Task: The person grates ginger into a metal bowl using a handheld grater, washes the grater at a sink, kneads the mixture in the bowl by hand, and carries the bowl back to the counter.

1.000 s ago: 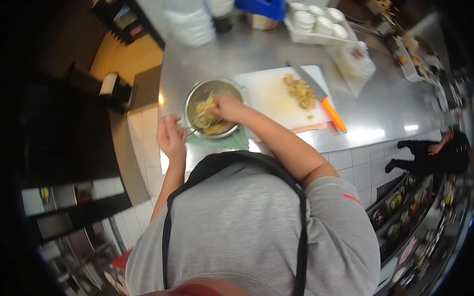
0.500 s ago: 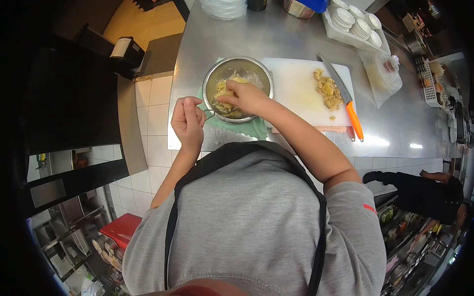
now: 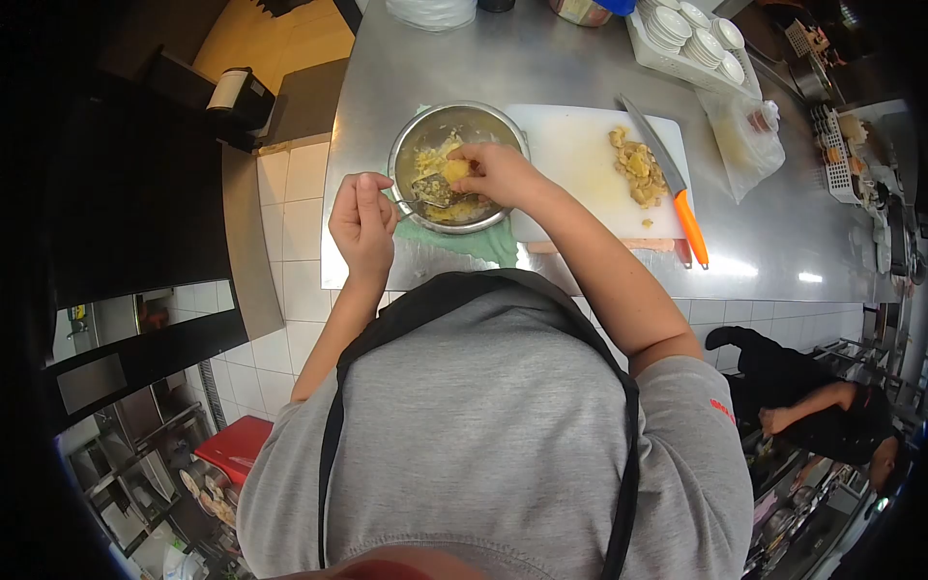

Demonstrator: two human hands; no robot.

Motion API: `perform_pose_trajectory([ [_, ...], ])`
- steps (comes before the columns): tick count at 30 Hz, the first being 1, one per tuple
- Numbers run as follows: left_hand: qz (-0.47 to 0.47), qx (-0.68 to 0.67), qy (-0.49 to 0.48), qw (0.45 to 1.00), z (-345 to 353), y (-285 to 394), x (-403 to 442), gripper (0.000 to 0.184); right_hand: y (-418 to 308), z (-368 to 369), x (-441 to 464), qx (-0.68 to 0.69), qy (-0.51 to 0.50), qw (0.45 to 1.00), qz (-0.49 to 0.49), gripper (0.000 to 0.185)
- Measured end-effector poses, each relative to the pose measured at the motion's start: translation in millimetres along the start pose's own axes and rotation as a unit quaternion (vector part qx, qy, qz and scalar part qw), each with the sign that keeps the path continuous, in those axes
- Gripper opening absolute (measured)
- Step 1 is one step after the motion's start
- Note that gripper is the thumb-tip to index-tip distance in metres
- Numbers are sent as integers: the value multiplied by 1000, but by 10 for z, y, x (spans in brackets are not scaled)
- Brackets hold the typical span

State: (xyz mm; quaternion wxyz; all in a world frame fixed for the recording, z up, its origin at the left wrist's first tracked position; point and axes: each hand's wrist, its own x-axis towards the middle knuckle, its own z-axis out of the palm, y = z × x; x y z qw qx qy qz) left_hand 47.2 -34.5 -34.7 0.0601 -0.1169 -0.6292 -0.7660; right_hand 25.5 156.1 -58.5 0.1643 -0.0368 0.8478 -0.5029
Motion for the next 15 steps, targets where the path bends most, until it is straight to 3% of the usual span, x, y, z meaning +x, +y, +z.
perform_pose_trajectory([
  [4,2,3,-3,1000,-1,-11,4,24,33,-67,94,-40,-18,998,37,30],
  [6,-2,2,-9,1000,4,-8,-3,24,-37,-85,120,-159,-3,987,4,35],
  [9,-2,-3,-11,1000,18,4,-9,23,-44,26,183,-211,47,976,-30,42],
  [13,-3,13,-1,1000,-6,21,-40,23,-70,124,114,-172,20,984,-33,42],
  [15,0,17,-6,1000,7,15,-46,23,159,154,224,-213,115,967,-77,42],
])
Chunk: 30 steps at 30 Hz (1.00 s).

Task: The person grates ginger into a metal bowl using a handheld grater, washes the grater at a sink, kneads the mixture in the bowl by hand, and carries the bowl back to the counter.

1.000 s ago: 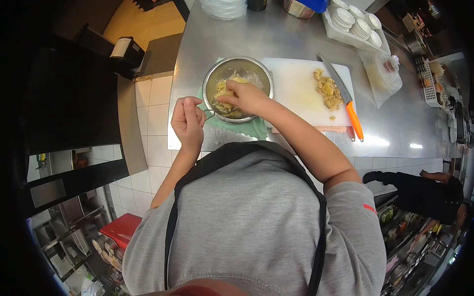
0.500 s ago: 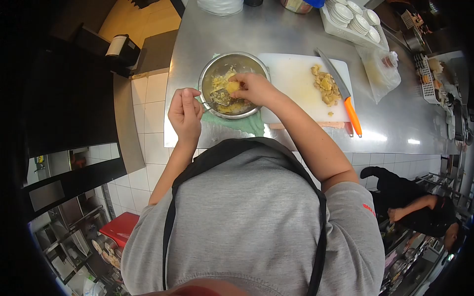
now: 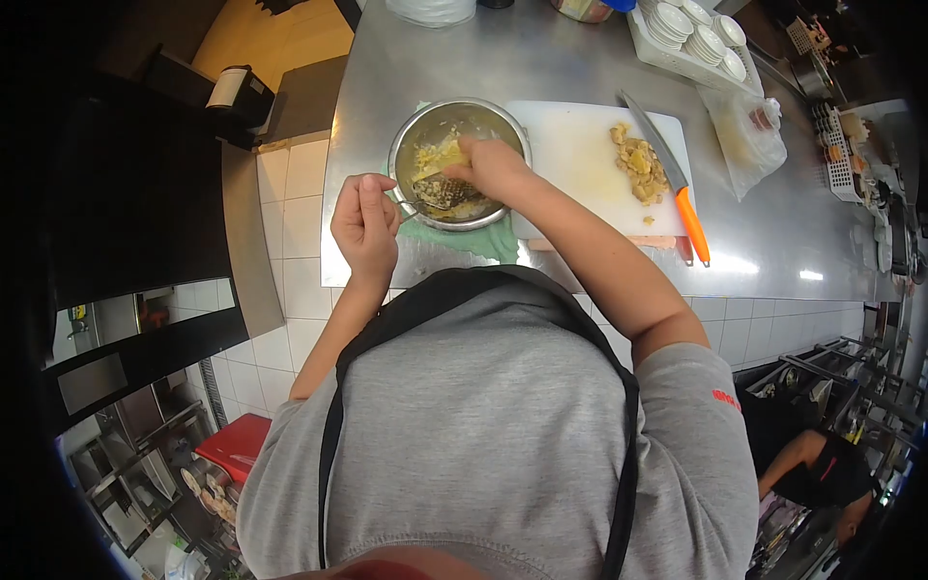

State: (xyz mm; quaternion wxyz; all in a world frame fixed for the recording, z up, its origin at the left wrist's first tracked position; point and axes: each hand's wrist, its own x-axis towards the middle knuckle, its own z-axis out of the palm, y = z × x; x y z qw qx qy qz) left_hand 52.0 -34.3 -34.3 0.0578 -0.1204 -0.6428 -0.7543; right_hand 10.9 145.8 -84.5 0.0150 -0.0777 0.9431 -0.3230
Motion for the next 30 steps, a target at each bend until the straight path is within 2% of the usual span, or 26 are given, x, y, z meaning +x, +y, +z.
perform_pose_trajectory([
  [6,12,36,4,999,-20,-16,-72,22,-279,-129,-108,46,-77,995,37,41],
  [9,4,25,6,1000,-7,-22,-78,22,-80,-23,-3,-17,-38,998,41,40],
  [13,14,22,7,1000,-11,-24,-57,22,-229,-99,-74,-15,-49,999,18,39],
  [16,17,42,-4,999,-3,-18,-82,21,-176,-79,-99,14,-70,996,52,39],
  [18,17,43,-3,999,6,-12,-77,20,-16,39,10,-38,-40,997,46,40],
  [21,23,85,1,996,-23,15,-72,20,-130,0,-77,44,-60,997,30,42],
  [23,72,118,12,990,-10,-56,-77,23,-175,0,-145,25,-57,998,6,46],
  [24,48,110,1,993,-2,-10,-82,24,-191,-46,-112,3,-115,991,66,50],
  [26,44,101,2,994,18,-31,-69,24,-11,60,-65,-31,-73,995,65,53],
  [27,20,90,7,996,4,6,-49,22,-21,10,-29,-39,-104,991,79,54],
  [29,3,67,5,998,-8,2,-33,23,36,35,-17,-34,-90,995,37,51],
  [30,9,57,-2,998,-3,16,-26,23,-5,-16,-23,-20,-101,993,54,49],
])
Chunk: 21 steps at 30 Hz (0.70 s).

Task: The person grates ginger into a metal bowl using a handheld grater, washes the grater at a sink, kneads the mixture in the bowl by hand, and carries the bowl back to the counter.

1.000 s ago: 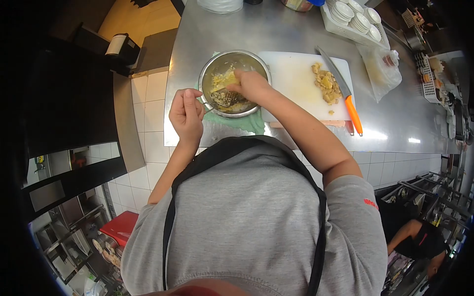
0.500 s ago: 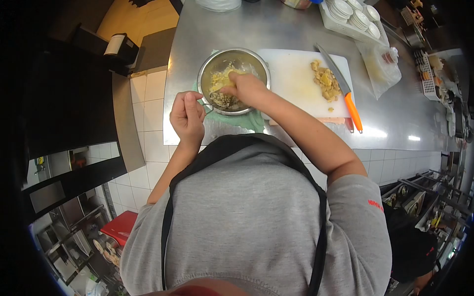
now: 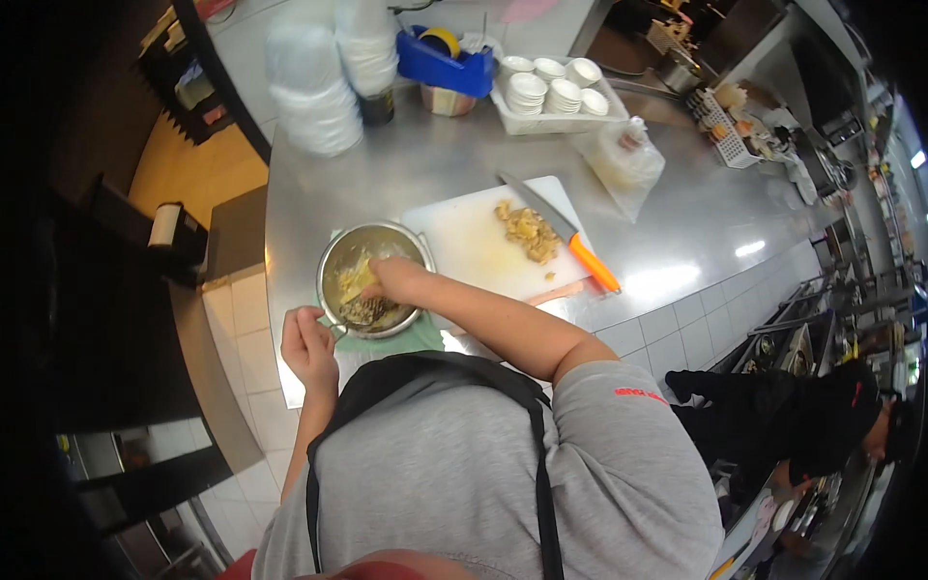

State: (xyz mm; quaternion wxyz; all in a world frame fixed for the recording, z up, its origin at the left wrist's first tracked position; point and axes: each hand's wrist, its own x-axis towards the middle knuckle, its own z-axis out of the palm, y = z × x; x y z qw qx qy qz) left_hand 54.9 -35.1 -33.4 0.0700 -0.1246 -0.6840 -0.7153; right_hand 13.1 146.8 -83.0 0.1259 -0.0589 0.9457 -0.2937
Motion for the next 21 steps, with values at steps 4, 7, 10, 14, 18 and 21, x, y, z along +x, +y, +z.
perform_pose_trajectory([
  [4,-22,-18,-22,999,12,2,32,24,24,-50,-57,54,17,998,-18,46],
  [7,-20,24,-44,999,38,40,91,23,-93,-177,-157,99,18,995,-17,44],
  [10,-48,0,-60,997,65,96,152,22,-118,-270,-217,141,-14,990,-5,42],
  [14,-61,-7,-94,994,81,144,174,19,-20,-250,-218,196,-21,980,-23,39],
  [18,-52,-6,-132,990,89,144,166,17,23,-143,-154,111,105,980,-125,35],
  [21,-60,-28,-102,993,78,116,153,17,-137,-167,-186,87,86,986,-116,34],
])
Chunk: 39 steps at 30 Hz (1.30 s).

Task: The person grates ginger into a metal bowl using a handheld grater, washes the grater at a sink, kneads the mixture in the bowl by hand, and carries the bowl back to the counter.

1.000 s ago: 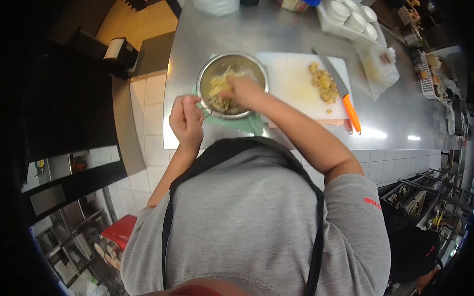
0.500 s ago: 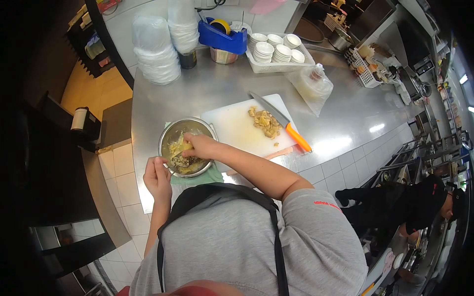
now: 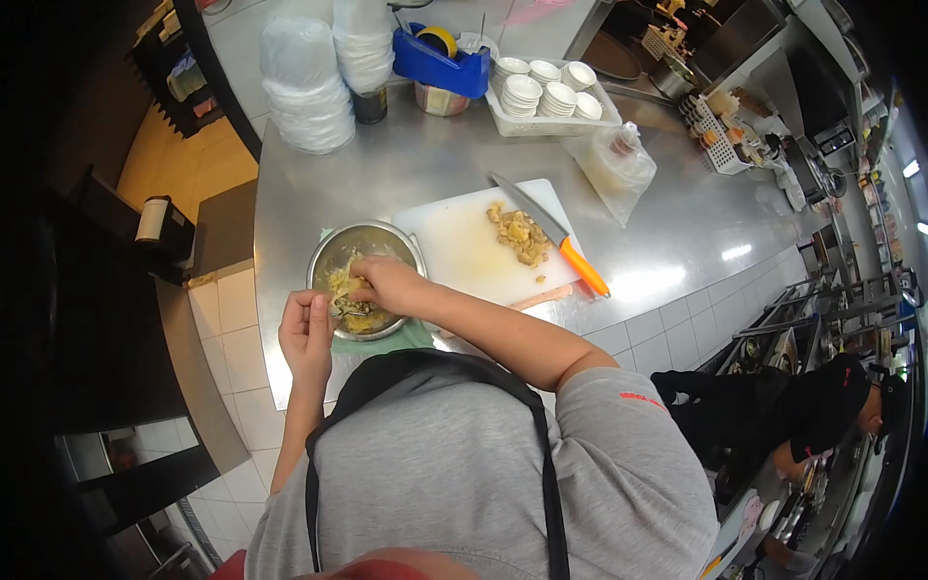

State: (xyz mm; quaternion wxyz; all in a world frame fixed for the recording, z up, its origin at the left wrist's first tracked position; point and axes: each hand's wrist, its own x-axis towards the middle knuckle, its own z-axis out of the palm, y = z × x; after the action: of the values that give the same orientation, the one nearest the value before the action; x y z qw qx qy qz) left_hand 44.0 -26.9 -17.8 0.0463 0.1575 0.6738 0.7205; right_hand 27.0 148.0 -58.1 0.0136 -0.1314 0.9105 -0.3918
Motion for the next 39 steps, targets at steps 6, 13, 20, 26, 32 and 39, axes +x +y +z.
perform_pose_trajectory([
  [6,31,24,29,999,14,-28,-13,16,35,141,23,-30,-16,996,82,27],
  [13,31,-57,66,996,-64,-107,-80,18,-156,116,-18,-44,-30,998,36,25],
  [20,23,-14,89,996,-80,-84,-123,18,-102,132,50,-55,-63,992,90,27],
  [26,56,37,79,995,-44,-103,-121,19,54,215,80,-87,-26,993,76,27],
  [32,58,17,92,994,-66,-86,-111,19,-86,155,-29,-47,-48,996,59,28],
  [39,63,17,92,994,-72,-99,-94,18,-79,175,-16,-70,-38,996,41,28],
])
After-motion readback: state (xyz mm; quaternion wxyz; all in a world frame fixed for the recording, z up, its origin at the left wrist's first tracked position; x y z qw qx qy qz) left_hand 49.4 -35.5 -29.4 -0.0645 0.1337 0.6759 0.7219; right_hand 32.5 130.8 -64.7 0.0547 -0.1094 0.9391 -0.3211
